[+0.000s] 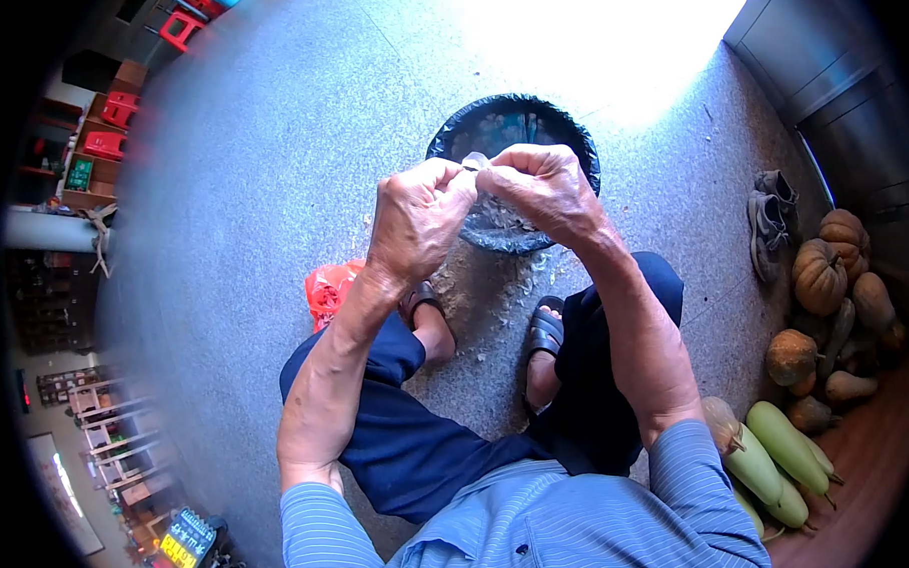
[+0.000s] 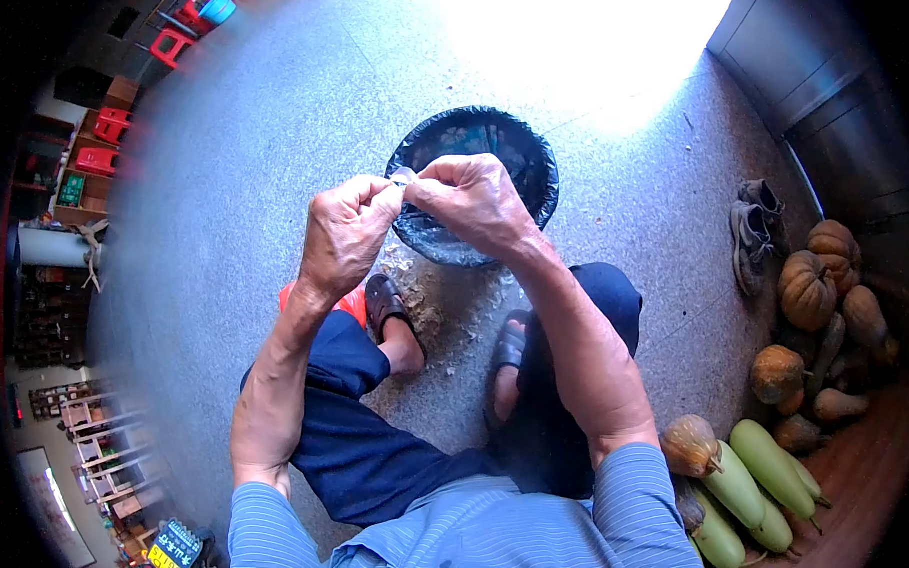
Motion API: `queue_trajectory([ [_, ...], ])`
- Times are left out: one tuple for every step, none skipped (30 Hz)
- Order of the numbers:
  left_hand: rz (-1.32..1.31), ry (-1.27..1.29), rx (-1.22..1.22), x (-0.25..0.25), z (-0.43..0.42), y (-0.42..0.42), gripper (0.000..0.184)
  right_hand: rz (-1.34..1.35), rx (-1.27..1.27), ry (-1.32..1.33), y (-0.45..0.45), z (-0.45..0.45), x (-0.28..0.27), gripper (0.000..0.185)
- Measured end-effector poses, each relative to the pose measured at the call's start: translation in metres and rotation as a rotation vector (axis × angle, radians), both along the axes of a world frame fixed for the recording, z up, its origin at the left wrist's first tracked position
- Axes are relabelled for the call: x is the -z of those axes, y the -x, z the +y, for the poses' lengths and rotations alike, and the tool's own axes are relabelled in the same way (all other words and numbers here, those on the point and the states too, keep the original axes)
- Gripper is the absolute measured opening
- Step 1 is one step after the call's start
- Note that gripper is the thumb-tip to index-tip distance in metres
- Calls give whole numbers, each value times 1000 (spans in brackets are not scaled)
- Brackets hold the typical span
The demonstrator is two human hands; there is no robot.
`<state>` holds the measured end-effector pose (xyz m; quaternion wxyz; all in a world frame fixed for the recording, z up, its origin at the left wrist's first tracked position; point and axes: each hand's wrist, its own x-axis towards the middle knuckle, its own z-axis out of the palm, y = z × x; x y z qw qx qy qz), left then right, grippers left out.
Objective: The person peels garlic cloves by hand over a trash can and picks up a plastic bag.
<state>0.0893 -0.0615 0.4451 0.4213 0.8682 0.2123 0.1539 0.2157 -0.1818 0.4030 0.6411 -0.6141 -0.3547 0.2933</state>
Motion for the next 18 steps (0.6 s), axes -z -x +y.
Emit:
queue_trajectory([
  [11, -48, -5, -2, -2, 0, 23, -20, -17, 15, 0, 0, 1, 25],
  [22, -96, -10, -3, -3, 0, 24, -40, -34, 30, -1, 0, 2, 26],
  [3, -109, 10, -1, -2, -1, 24, -61, -51, 44, -2, 0, 2, 28],
  [-15, -122, 29, 3, -1, -1, 24, -134, -52, 34, -2, 0, 4, 31],
  [-34, -135, 49, 6, 1, -1, 24, -129, -52, 16, -1, 1, 3, 31],
  [-43, -89, 54, 9, 2, -1, 24, -125, -53, -3, 1, 1, 2, 31],
  [-52, -43, 59, 12, 4, 0, 25, -120, -53, -22, 2, 1, 2, 31],
  [-61, 3, 65, 14, 5, 0, 25, -117, -60, -11, 3, 1, 2, 30],
  [-60, 96, 82, 14, 7, 0, 25, -115, -67, 0, 3, 1, 2, 30],
  [-60, 188, 99, 14, 9, 0, 24, -112, -74, 10, 3, 1, 2, 29],
  [-59, 280, 116, 14, 11, 0, 24, -59, -77, 10, 3, 1, 2, 28],
  [-46, 382, 103, 11, 10, 1, 24, -6, -80, 11, 4, 1, 1, 27],
  [-32, 483, 90, 6, 10, 1, 23, 47, -83, 10, 4, 1, 0, 26],
  [-19, 585, 77, 3, 10, 0, 23, 199, -93, -7, 6, 2, -3, 25],
  [-17, 652, 67, 2, 10, 0, 23, 350, -103, -24, 8, 2, -5, 24],
  [-15, 720, 56, 2, 10, 0, 22, 501, -112, -41, 10, 3, -7, 23],
  [-14, 788, 45, 1, 11, 0, 22, 556, -105, -64, 11, 3, -7, 22],
  [-18, 788, 36, 1, 10, 1, 22, 611, -97, -87, 12, 3, -6, 22],
])
